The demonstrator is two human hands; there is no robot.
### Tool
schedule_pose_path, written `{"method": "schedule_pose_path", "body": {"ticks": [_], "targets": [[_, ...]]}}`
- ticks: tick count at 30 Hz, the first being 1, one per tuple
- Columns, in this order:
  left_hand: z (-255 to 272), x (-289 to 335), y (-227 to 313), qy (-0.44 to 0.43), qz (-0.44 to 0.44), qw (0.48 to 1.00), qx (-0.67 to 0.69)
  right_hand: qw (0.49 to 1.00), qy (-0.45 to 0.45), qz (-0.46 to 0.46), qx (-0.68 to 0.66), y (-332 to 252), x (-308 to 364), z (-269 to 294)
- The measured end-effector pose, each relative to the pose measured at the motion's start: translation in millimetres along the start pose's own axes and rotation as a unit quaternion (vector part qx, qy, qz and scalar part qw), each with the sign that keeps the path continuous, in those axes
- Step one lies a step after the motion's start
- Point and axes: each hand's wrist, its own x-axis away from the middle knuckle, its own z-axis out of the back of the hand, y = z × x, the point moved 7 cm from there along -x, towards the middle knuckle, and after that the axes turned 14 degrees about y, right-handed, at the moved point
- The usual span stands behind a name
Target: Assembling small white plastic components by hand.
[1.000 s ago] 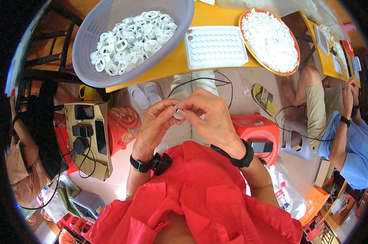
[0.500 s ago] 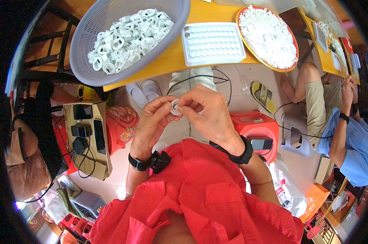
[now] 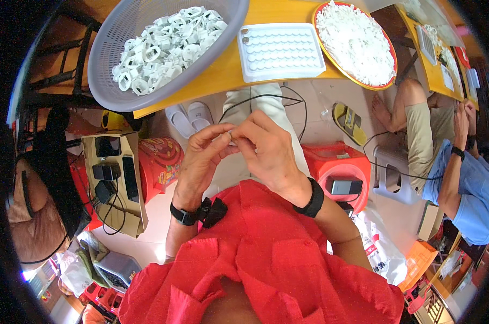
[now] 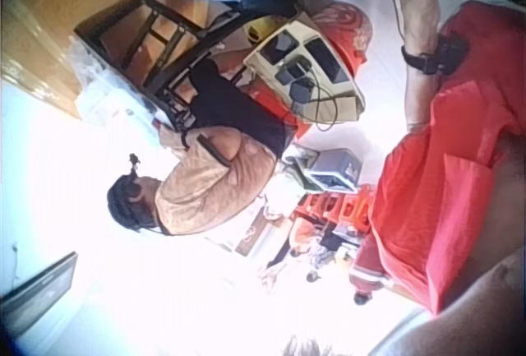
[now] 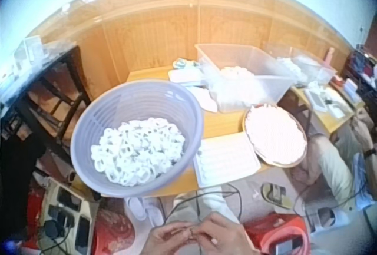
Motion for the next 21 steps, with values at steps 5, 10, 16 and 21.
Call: {"method": "schedule_pose_path", "body": {"ticks": [5,10,16,21], "targets": [[0.0,-1.5,4.0,0.009,-0.022,0.999,-0.022,0.994,0.057,-0.078,-0.060,2.2,2.6,3.8],[-5.5,-1.5,6.5,0.021,-0.037,0.998,-0.056,0.943,0.050,-0.258,-0.204,27.1,10.1,-0.3],[-11.9,2.4,13.0,0.044,-0.137,0.981,-0.133,0.925,0.032,-0.310,-0.216,34.4,13.1,-5.9],[-10.3,2.3,17.0,0.085,-0.193,0.962,-0.175,0.899,0.040,-0.352,-0.257,43.9,17.7,-12.3]]}}
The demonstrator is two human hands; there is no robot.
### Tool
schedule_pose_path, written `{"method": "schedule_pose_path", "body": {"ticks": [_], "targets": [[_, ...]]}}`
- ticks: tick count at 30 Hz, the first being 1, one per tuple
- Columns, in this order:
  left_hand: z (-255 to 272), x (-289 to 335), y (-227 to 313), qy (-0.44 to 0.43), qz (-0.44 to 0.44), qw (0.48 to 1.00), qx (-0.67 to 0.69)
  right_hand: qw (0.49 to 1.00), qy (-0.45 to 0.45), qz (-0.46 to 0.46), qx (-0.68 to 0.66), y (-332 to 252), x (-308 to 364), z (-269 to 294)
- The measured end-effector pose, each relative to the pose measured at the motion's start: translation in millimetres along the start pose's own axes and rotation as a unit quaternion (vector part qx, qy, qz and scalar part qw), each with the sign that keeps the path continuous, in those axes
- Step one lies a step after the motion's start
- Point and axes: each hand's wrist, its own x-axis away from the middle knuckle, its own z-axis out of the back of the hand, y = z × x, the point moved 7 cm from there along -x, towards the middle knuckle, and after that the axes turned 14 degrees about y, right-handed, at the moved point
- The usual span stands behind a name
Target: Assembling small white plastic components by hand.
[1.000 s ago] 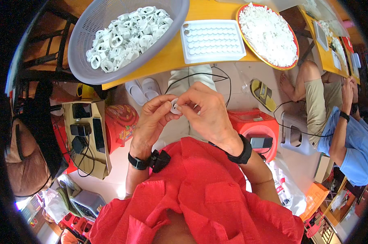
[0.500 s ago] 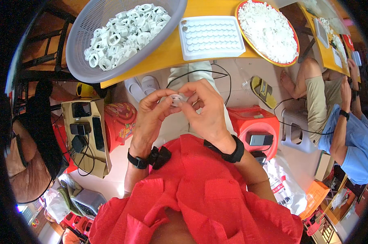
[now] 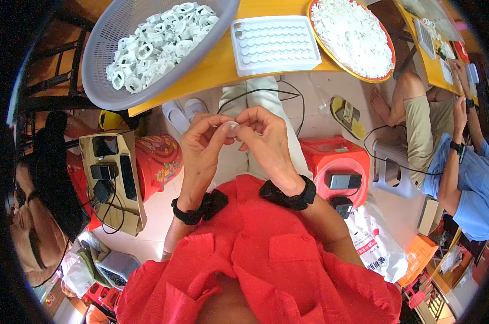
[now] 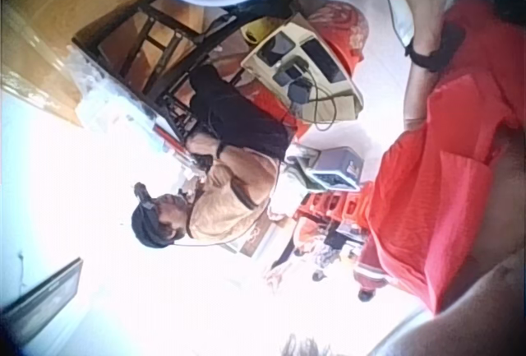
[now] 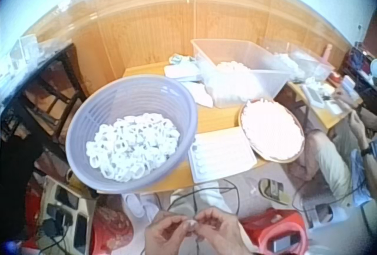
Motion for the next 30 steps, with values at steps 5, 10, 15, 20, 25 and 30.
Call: {"method": "schedule_pose_path", "body": {"ticks": [5,10,15,20,25,30], "targets": [[0.9,0.6,-2.9,0.016,-0.012,0.999,-0.026,1.000,-0.003,-0.008,-0.006,6.3,-2.2,-2.2],[4.3,2.2,-0.7,0.034,-0.042,0.998,-0.038,1.000,-0.005,0.016,0.001,4.9,-0.3,-5.9],[2.2,3.7,-5.5,0.033,-0.030,0.998,-0.052,0.999,-0.001,-0.007,-0.037,5.7,2.7,-5.8],[-2.2,4.0,2.3,0.005,-0.019,1.000,0.000,0.991,-0.026,-0.051,-0.117,13.2,-1.6,1.3],[-1.3,3.7,1.4,-0.004,-0.013,0.999,0.030,0.992,-0.018,-0.070,-0.104,3.3,4.2,-6.2],[1.1,4.3,1.0,0.022,-0.035,0.999,0.009,0.992,-0.015,-0.049,-0.112,10.7,4.2,-8.1]]}}
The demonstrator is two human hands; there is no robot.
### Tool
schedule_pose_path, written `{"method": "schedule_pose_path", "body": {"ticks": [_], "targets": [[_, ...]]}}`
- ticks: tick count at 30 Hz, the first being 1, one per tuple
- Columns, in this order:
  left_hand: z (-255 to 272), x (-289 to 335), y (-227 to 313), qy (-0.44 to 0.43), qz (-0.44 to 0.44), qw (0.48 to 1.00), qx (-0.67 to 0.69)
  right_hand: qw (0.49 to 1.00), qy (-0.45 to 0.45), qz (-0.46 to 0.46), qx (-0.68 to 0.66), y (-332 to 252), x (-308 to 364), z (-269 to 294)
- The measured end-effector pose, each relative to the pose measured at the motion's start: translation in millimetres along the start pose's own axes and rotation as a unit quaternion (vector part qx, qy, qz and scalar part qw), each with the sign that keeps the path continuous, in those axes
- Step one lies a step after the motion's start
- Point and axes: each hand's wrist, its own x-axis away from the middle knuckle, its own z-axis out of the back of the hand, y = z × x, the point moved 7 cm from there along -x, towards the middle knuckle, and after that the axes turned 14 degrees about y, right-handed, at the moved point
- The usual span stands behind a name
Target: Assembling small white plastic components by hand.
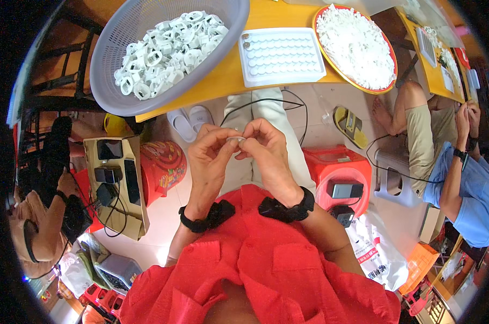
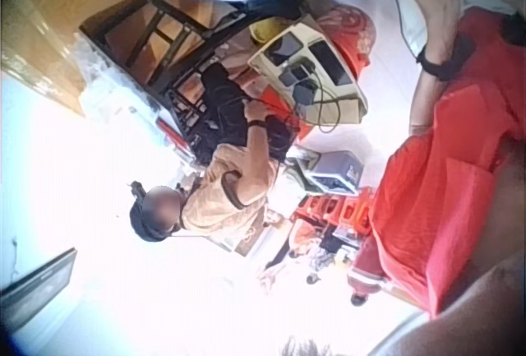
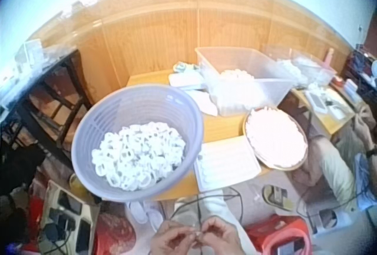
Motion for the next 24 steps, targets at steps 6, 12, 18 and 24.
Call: {"method": "schedule_pose_path", "body": {"ticks": [6,12,18,24], "targets": [[1.1,-0.3,-2.0,0.001,0.021,0.999,-0.024,0.998,0.011,0.056,0.014,1.5,2.3,-1.2],[3.8,-6.4,-16.7,-0.006,0.243,0.962,0.123,0.989,0.018,0.112,0.094,-11.3,5.1,5.1],[6.1,-2.6,-10.7,-0.044,0.073,0.996,-0.040,0.983,0.048,0.128,0.120,-18.8,4.3,10.8],[2.2,-1.0,1.2,-0.037,-0.060,0.985,-0.159,0.958,0.042,0.213,0.189,-27.0,10.3,5.7]]}}
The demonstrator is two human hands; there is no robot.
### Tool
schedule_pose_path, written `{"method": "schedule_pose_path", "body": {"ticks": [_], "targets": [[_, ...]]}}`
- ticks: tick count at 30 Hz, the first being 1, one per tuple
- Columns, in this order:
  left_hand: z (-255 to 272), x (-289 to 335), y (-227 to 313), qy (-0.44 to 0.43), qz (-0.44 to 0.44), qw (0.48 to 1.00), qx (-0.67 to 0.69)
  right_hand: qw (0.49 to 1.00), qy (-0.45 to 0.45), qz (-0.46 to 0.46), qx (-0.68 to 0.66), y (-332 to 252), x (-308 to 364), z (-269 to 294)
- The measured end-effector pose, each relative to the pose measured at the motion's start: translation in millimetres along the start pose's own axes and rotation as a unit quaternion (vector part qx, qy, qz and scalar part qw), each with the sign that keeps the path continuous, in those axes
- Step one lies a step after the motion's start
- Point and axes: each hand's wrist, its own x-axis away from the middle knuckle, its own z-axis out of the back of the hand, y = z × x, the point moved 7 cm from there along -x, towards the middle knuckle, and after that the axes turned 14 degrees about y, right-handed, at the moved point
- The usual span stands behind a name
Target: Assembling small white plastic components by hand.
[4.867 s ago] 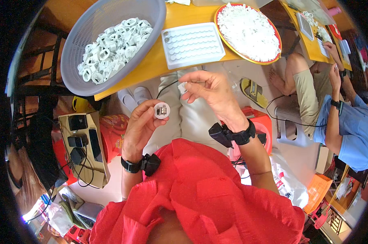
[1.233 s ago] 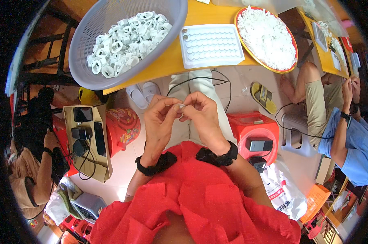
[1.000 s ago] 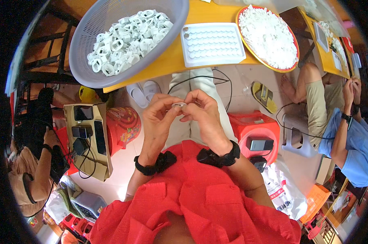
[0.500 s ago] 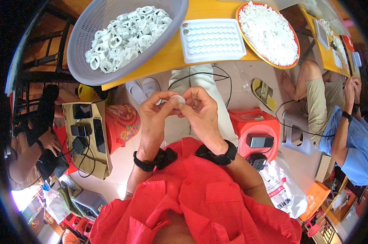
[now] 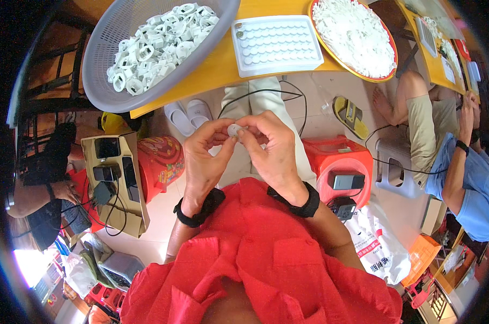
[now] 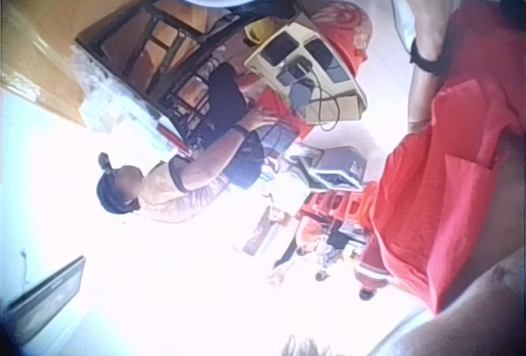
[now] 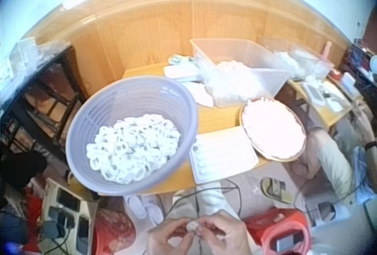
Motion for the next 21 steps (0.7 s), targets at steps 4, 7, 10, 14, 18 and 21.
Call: {"method": "schedule_pose_path", "body": {"ticks": [4,7,10,14,18,21], "targets": [[-0.7,-0.4,13.6,0.011,-0.046,0.999,-0.023,0.999,-0.004,0.025,0.045,-2.6,3.1,0.5],[-0.8,0.2,20.1,0.001,-0.086,0.994,-0.072,0.998,-0.005,0.051,0.044,-4.3,3.9,0.6],[0.5,1.5,19.6,0.005,-0.100,0.991,-0.086,0.994,-0.018,0.090,0.054,-4.8,4.2,-1.0],[-1.9,3.1,20.2,0.009,-0.165,0.977,-0.134,0.997,-0.015,0.064,0.045,-2.6,4.7,-1.3],[-5.2,2.2,22.4,0.014,-0.211,0.960,-0.184,0.998,-0.004,0.045,0.040,0.9,4.1,-1.0],[-6.4,1.1,24.2,0.008,-0.225,0.957,-0.182,0.999,0.001,0.031,0.027,2.9,3.9,-1.4]]}}
